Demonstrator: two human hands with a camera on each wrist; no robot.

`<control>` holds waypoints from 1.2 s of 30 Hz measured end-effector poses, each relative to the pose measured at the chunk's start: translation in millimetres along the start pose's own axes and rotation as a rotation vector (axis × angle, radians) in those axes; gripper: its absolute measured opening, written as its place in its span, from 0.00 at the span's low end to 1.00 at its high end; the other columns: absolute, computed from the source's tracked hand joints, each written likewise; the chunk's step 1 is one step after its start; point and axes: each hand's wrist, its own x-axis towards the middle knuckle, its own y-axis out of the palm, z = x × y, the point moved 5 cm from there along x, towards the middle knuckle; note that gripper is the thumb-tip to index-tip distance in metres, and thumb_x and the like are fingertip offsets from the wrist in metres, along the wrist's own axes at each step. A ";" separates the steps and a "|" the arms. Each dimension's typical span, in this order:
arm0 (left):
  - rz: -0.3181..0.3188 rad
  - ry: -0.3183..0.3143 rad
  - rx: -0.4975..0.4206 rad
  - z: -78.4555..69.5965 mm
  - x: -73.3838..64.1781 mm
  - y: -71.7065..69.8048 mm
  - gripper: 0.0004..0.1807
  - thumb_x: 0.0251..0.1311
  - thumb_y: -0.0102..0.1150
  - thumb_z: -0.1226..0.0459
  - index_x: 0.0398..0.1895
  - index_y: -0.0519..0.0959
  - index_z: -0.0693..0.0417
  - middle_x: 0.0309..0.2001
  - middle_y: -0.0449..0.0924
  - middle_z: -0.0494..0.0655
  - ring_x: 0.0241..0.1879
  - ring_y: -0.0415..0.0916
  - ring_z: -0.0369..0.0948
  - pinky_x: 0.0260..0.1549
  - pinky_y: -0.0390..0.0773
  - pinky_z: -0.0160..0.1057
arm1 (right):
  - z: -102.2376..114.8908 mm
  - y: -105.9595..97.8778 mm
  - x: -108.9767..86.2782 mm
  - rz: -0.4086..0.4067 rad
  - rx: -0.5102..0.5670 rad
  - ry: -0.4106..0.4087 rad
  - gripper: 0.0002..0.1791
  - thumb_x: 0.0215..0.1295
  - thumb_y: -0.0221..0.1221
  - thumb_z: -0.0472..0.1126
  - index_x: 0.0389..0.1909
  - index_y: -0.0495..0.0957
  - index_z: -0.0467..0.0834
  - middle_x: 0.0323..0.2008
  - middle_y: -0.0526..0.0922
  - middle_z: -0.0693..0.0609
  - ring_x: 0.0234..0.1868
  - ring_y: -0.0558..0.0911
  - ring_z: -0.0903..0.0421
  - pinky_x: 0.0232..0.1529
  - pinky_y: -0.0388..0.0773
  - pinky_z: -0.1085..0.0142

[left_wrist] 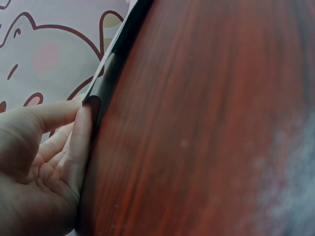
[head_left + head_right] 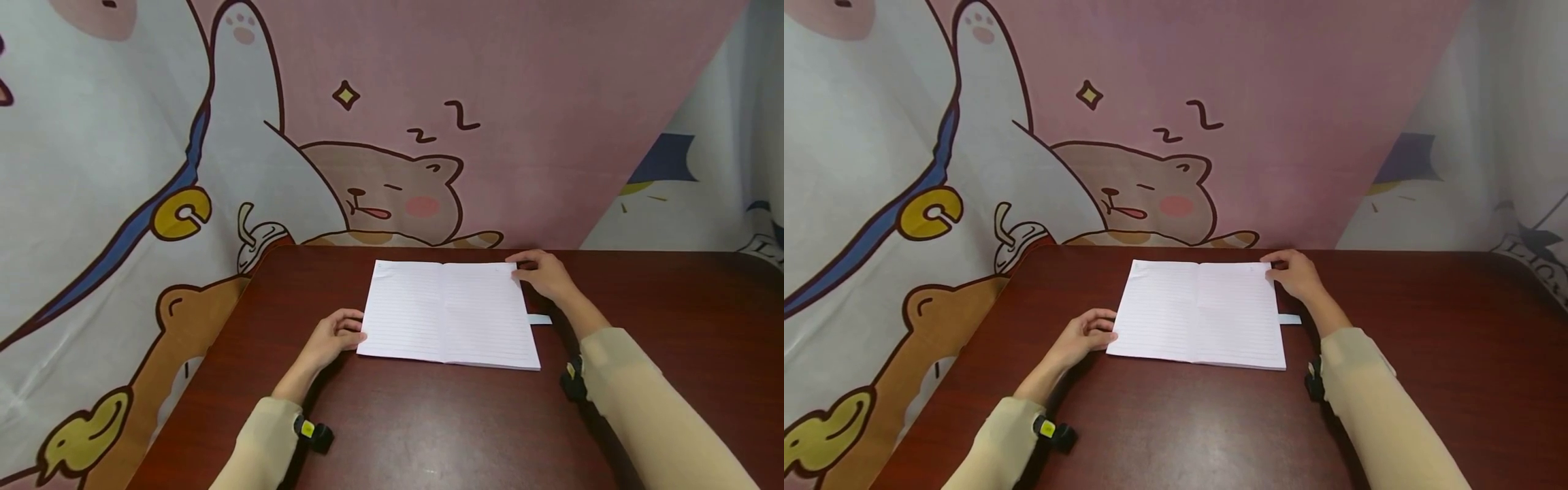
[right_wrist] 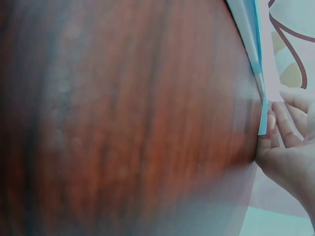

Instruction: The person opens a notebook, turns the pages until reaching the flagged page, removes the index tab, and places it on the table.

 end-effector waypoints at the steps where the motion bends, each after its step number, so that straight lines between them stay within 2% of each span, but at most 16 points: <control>1: 0.001 -0.001 -0.001 0.0 0.1 0.2 0.23 0.62 0.64 0.71 0.60 0.73 0.64 0.48 0.80 0.61 0.36 0.78 0.34 0.39 0.84 0.35 | 0.4 -1.1 -0.7 -0.009 0.009 -0.004 0.19 0.70 0.58 0.37 0.59 0.77 0.36 0.66 0.69 0.31 0.61 0.70 0.35 0.57 0.70 0.43; 4: -0.001 -0.006 0.002 0.3 0.3 0.3 0.23 0.62 0.64 0.71 0.60 0.73 0.64 0.48 0.80 0.61 0.36 0.78 0.34 0.39 0.84 0.35 | 1.5 -3.2 -1.8 -0.028 0.030 -0.020 0.18 0.70 0.58 0.36 0.58 0.78 0.36 0.63 0.73 0.32 0.57 0.72 0.38 0.53 0.71 0.50; 9: 0.000 -0.002 0.001 -0.5 -0.5 0.5 0.23 0.62 0.64 0.71 0.60 0.73 0.64 0.47 0.80 0.61 0.36 0.78 0.35 0.39 0.84 0.35 | 3.3 -4.6 -1.5 -0.045 0.044 -0.052 0.18 0.70 0.58 0.36 0.58 0.78 0.36 0.55 0.79 0.32 0.51 0.76 0.43 0.41 0.72 0.72; 12: -0.001 -0.002 0.000 -0.4 -0.7 0.6 0.23 0.61 0.64 0.71 0.60 0.73 0.64 0.47 0.80 0.60 0.36 0.78 0.34 0.39 0.83 0.35 | 4.3 -4.1 -1.5 -0.041 0.077 -0.058 0.19 0.70 0.59 0.35 0.59 0.76 0.35 0.54 0.79 0.32 0.48 0.79 0.47 0.37 0.75 0.78; 14: -0.003 -0.003 -0.002 -0.1 -0.7 0.6 0.23 0.61 0.64 0.71 0.60 0.73 0.64 0.47 0.80 0.60 0.35 0.78 0.34 0.39 0.83 0.34 | 5.6 -3.1 -2.1 -0.027 0.109 -0.057 0.20 0.70 0.59 0.34 0.60 0.75 0.33 0.53 0.79 0.32 0.45 0.80 0.51 0.38 0.79 0.77; 19: 0.000 -0.003 -0.004 0.0 -0.5 0.3 0.23 0.61 0.64 0.72 0.60 0.73 0.64 0.47 0.80 0.60 0.35 0.78 0.34 0.39 0.83 0.35 | 7.4 -1.8 -3.6 0.000 0.181 -0.049 0.22 0.71 0.57 0.33 0.63 0.70 0.31 0.52 0.79 0.30 0.37 0.82 0.62 0.43 0.86 0.65; 23: 0.002 -0.001 0.002 -0.3 -0.4 -0.5 0.23 0.62 0.64 0.71 0.60 0.73 0.64 0.47 0.80 0.60 0.36 0.78 0.34 0.40 0.84 0.35 | 9.6 -2.8 -4.6 -0.001 0.204 -0.054 0.19 0.72 0.56 0.34 0.60 0.70 0.30 0.53 0.79 0.29 0.37 0.82 0.64 0.44 0.86 0.59; 27: 0.005 0.000 0.004 -0.5 -0.7 -0.9 0.23 0.62 0.63 0.71 0.61 0.73 0.64 0.48 0.80 0.61 0.36 0.78 0.34 0.41 0.84 0.36 | 12.1 -3.0 -5.8 0.008 0.195 -0.056 0.17 0.73 0.56 0.37 0.56 0.73 0.31 0.53 0.79 0.30 0.38 0.81 0.66 0.45 0.86 0.59; 30: 0.006 0.001 0.004 -0.8 -1.1 -0.6 0.23 0.62 0.63 0.71 0.61 0.73 0.64 0.48 0.80 0.61 0.36 0.78 0.34 0.41 0.84 0.36 | 13.5 -2.3 -7.0 0.023 0.178 -0.052 0.18 0.74 0.56 0.41 0.56 0.75 0.33 0.54 0.79 0.33 0.42 0.80 0.62 0.46 0.85 0.59; 36: 0.006 0.000 0.003 -1.3 -1.7 0.1 0.23 0.62 0.63 0.71 0.61 0.73 0.64 0.48 0.80 0.61 0.36 0.78 0.34 0.41 0.84 0.36 | 16.4 0.7 -11.9 0.069 0.173 -0.047 0.21 0.75 0.55 0.47 0.59 0.76 0.36 0.58 0.77 0.36 0.53 0.78 0.48 0.51 0.84 0.56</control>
